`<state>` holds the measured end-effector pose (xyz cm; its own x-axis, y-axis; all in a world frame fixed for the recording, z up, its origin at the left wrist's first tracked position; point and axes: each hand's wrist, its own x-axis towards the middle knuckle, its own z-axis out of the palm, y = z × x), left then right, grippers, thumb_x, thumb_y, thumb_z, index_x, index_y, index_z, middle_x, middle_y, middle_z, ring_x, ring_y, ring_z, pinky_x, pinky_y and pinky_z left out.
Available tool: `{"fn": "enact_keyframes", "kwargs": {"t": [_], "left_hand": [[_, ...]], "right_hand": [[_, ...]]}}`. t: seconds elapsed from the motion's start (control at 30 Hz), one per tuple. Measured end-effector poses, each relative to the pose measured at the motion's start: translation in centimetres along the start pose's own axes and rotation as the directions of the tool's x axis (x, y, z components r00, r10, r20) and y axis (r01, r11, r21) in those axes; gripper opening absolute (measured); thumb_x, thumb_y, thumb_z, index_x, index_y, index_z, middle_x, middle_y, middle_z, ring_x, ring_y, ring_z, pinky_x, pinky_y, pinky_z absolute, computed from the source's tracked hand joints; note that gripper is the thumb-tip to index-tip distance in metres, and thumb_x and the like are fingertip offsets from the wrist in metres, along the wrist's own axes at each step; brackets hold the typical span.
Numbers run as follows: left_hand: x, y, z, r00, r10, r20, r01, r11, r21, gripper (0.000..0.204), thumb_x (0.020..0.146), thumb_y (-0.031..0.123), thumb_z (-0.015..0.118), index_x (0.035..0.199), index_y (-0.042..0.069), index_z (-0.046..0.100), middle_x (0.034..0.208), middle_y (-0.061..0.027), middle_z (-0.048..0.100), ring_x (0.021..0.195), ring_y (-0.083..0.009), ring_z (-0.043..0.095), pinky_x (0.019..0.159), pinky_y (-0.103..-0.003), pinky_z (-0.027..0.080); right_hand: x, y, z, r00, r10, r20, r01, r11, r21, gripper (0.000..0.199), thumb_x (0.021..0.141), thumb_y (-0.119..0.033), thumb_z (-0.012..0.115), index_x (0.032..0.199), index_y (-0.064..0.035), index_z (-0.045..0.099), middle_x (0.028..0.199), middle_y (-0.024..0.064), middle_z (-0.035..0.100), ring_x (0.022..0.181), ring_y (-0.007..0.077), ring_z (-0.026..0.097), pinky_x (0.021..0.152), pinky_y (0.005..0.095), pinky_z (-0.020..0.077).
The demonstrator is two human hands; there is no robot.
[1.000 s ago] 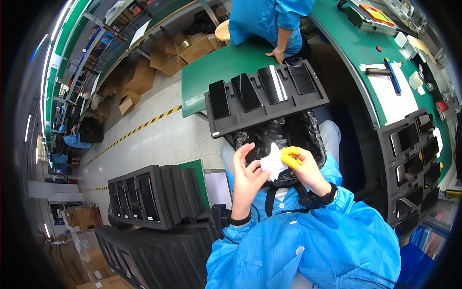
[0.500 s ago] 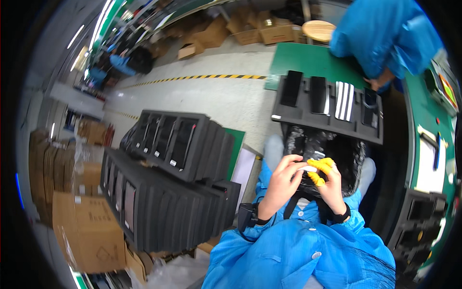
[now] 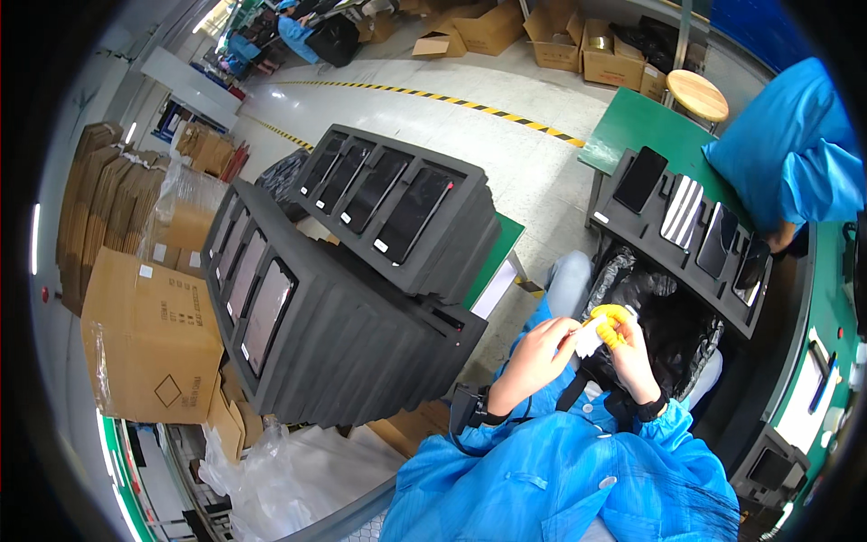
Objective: The person is wiping down and inspecting black electronic panels or screens held in a foam tray using a cloth and a yellow tool.
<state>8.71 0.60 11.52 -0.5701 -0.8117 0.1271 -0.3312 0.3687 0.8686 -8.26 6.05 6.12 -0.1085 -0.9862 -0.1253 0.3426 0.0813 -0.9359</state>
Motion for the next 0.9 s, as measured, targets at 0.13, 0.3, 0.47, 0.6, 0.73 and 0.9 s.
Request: {"fn": "enact_keyframes", "kwargs": {"t": [0.13, 0.3, 0.47, 0.6, 0.73, 0.9], "left_hand": [[-1.0, -1.0, -1.3, 0.986, -0.161, -0.051, 0.157, 0.984, -0.08, 0.013, 0.086, 0.001, 0.058, 0.098, 0.0, 0.059, 0.09, -0.0119, 0.058, 0.08, -0.0212, 0.059, 0.073, -0.03, 0.048], [-3.1, -7.8, -2.9, 0.738, -0.214, -0.64, 0.072, 0.968, -0.24, 0.044, 0.087, 0.006, 0.059, 0.125, -0.003, 0.04, 0.122, -0.0169, 0.041, 0.112, -0.0266, 0.048, 0.098, -0.037, 0.039], [-4.6, -12.1, -4.4, 0.556, -0.565, -0.61, 0.108, 0.776, -0.621, 0.066, 0.091, 0.013, 0.056, 0.142, -0.001, 0.017, 0.144, -0.0187, 0.021, 0.136, -0.0272, 0.023, 0.112, -0.037, 0.016], [-2.8, -13.4, -6.1, 0.418, -0.563, -0.713, -0.065, 0.765, -0.641, 0.07, 0.087, 0.003, 0.053, 0.144, 0.0, 0.011, 0.147, -0.0189, 0.02, 0.139, -0.0242, 0.017, 0.113, -0.034, 0.013], [-1.3, -14.3, -7.9, 0.41, -0.522, -0.748, -0.059, 0.803, -0.593, 0.07, 0.084, -0.004, 0.049, 0.143, -0.001, 0.012, 0.14, -0.0193, 0.031, 0.13, -0.0241, 0.032, 0.109, -0.034, 0.023], [0.3, -16.3, -6.9, 0.383, -0.555, -0.738, -0.067, 0.78, -0.622, 0.056, 0.078, -0.008, 0.05, 0.131, 0.0, 0.033, 0.121, -0.0129, 0.048, 0.105, -0.0199, 0.048, 0.097, -0.03, 0.033]], "right_hand": [[1.6, 1.0, 0.8, 0.989, 0.131, 0.074, -0.146, 0.954, 0.264, 0.016, 0.09, -0.012, 0.056, 0.103, -0.002, 0.056, 0.099, 0.0073, 0.061, 0.093, 0.0166, 0.058, 0.084, 0.0286, 0.0456], [6.4, 3.4, -1.9, 0.943, 0.222, 0.247, -0.316, 0.832, 0.457, 0.019, 0.091, -0.021, 0.048, 0.088, -0.0058, 0.057, 0.086, 0.007, 0.058, 0.079, 0.0193, 0.056, 0.072, 0.0292, 0.0452], [11.8, 3.0, -1.6, 0.928, 0.317, 0.194, -0.368, 0.86, 0.354, 0.026, 0.091, -0.028, 0.046, 0.082, -0.0063, 0.057, 0.085, 0.0071, 0.059, 0.075, 0.0171, 0.053, 0.066, 0.0292, 0.041], [15.8, 1.8, 2.5, 0.894, 0.302, 0.329, -0.359, 0.925, 0.125, 0.033, 0.092, -0.034, 0.052, 0.078, -0.0058, 0.061, 0.07, 0.0037, 0.058, 0.054, 0.0101, 0.047, 0.048, 0.0227, 0.0339], [21.8, 1.6, 7.5, 0.979, -0.014, 0.203, 0.051, 0.983, -0.178, 0.038, 0.097, -0.037, 0.043, 0.107, -0.0045, 0.06, 0.074, -0.0002, 0.057, 0.051, 0.0058, 0.038, 0.046, 0.0223, 0.0317], [29.7, 5.4, 8.5, 0.969, 0.188, 0.158, -0.162, 0.974, -0.159, 0.045, 0.098, -0.048, 0.032, 0.108, -0.009, 0.053, 0.065, -0.0028, 0.044, 0.054, 0.0069, 0.04, 0.046, 0.0235, 0.0335]]}}
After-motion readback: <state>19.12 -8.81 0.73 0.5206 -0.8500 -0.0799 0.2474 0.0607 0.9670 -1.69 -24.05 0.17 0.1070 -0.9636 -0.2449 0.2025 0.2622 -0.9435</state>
